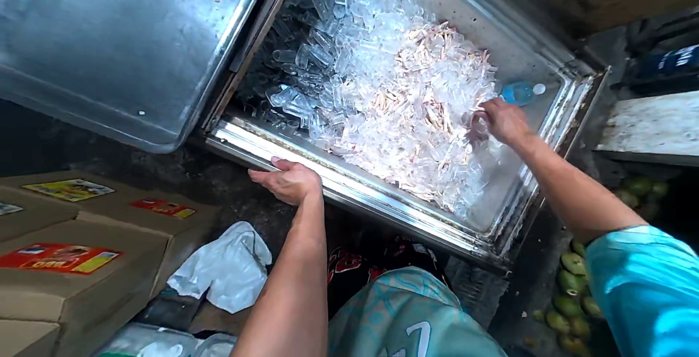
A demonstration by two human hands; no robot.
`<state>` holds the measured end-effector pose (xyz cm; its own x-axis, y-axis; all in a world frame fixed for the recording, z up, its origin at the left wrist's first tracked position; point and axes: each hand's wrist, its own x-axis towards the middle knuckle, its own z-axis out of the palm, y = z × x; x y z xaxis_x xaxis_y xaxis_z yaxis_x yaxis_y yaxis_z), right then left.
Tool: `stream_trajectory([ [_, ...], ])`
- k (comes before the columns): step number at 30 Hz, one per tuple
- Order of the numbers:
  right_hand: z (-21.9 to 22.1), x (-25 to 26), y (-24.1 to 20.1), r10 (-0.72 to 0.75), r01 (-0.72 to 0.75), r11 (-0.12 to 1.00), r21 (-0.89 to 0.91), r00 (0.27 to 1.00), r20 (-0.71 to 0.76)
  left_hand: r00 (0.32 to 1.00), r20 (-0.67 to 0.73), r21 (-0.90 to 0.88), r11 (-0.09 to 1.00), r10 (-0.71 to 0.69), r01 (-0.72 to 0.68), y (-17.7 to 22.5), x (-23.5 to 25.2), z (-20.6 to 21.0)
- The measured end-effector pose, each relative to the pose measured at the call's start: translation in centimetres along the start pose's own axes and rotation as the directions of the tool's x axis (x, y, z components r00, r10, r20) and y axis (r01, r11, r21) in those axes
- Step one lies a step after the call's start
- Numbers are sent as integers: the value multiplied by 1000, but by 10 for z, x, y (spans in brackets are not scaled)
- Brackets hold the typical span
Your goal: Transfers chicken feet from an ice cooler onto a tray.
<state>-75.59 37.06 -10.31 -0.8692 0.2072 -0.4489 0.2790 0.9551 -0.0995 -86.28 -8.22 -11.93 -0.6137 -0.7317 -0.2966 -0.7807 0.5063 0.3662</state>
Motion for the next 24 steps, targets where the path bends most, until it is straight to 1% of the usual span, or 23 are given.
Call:
stream_trajectory([
  [2,19,29,-43,-81,81,995,64,997,-14,1000,-7,-11,1000,4,-4,0,0,1],
  [4,48,57,-83,-120,123,986,114,992,-35,1000,-13,-7,1000,17,-17,-1,2,2],
  [5,62,68,-101,-112,117,983,138,993,-39,1000,-15,-5,1000,23,-23,-2,3,3],
  [7,83,81,-133,-42,44,984,171,999,-14,999,-22,-9,1000,25,-25,-3,3,4],
  [9,94,81,-157,15,-14,984,177,1000,-7,999,-41,-16,1000,21,-22,-2,1,4],
  [10,97,76,-164,7,-6,987,158,1000,-5,999,-30,-21,1000,22,-23,-1,1,3],
  [12,101,59,-166,-44,43,994,102,999,7,1000,5,-31,999,23,-23,-2,1,2],
  [15,105,31,-154,-150,149,988,40,988,26,1000,5,-29,999,24,-24,-4,2,4],
  [18,105,10,-148,-190,190,982,12,976,108,1000,12,-22,1000,19,-18,-3,2,3],
  [21,109,-18,-149,-238,235,971,44,965,110,1000,11,-25,1000,10,-10,-1,1,2],
  [24,137,-52,-144,-321,311,940,140,945,56,1000,8,-29,999,28,-28,-3,3,4],
])
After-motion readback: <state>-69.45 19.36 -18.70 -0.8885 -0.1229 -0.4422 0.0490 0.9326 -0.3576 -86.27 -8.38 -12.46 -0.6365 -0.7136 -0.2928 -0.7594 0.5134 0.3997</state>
